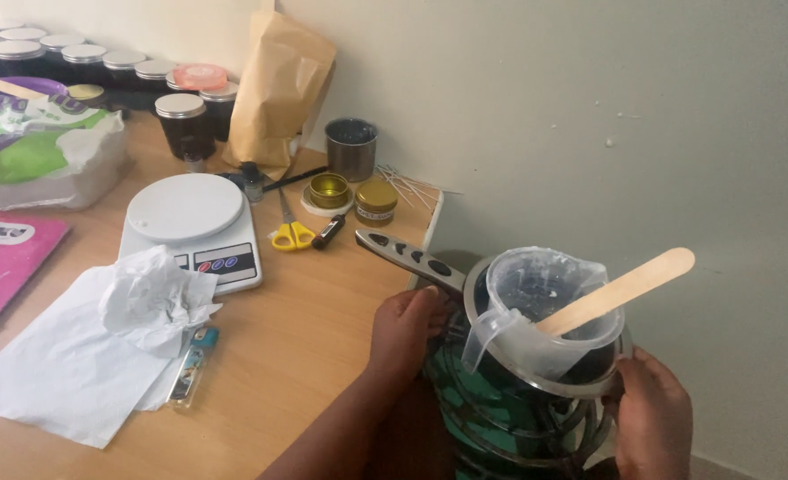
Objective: Stirring wax chunks in a melting pot on a portable stove and using a lighter to ignite the burner.
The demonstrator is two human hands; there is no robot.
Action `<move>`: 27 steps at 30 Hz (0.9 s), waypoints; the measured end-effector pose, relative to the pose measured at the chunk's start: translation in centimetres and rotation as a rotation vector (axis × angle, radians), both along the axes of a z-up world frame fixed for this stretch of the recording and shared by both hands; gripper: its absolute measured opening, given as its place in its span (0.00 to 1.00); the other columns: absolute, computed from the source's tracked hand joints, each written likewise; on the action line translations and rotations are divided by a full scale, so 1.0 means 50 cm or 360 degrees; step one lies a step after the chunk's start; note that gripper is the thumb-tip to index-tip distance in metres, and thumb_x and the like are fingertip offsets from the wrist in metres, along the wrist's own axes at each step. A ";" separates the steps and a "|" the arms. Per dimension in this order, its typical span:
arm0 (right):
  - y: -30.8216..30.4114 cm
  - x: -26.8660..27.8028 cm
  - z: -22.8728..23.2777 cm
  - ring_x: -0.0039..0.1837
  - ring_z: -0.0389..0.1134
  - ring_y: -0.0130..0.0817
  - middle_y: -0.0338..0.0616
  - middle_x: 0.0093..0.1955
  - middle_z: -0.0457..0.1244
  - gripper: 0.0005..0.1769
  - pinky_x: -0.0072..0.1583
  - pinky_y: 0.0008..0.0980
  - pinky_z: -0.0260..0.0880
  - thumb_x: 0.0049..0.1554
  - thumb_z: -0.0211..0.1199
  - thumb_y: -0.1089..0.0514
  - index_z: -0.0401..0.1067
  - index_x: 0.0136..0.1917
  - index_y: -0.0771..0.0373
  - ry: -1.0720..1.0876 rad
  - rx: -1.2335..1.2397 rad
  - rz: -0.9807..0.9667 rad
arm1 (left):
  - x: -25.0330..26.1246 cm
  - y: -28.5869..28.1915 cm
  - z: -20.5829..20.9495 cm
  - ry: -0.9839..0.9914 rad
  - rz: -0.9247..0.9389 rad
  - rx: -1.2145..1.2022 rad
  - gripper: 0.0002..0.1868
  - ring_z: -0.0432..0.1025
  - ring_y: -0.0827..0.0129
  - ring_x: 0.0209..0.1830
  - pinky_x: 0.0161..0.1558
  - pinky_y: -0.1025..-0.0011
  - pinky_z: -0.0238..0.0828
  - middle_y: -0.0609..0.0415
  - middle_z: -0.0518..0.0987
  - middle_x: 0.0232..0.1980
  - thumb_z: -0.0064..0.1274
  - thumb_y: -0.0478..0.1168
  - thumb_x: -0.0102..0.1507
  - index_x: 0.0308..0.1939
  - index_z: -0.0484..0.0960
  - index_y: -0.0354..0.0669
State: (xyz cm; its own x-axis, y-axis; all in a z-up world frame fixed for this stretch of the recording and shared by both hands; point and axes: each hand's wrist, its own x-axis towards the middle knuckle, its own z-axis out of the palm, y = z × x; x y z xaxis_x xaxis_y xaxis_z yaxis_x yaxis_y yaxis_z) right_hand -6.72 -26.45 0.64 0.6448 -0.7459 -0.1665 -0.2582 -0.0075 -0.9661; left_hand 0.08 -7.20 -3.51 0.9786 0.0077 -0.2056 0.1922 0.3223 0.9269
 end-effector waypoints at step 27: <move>0.050 0.027 0.051 0.44 0.66 0.37 0.49 0.42 0.65 0.10 0.49 0.37 0.63 0.60 0.60 0.59 0.64 0.50 0.66 -0.0598 -0.1048 0.0190 | -0.042 -0.010 0.025 -0.1318 -0.0157 0.1219 0.15 0.70 0.54 0.50 0.45 0.60 0.72 0.44 0.77 0.51 0.53 0.37 0.57 0.48 0.77 0.38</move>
State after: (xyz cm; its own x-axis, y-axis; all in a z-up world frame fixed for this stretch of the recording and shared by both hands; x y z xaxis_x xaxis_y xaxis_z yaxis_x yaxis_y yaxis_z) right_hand -5.36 -23.94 3.20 0.6528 -0.5368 0.5345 0.1257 -0.6190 -0.7753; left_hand -2.00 -7.71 -2.24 0.8145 -0.2317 0.5319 -0.5796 -0.3674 0.7274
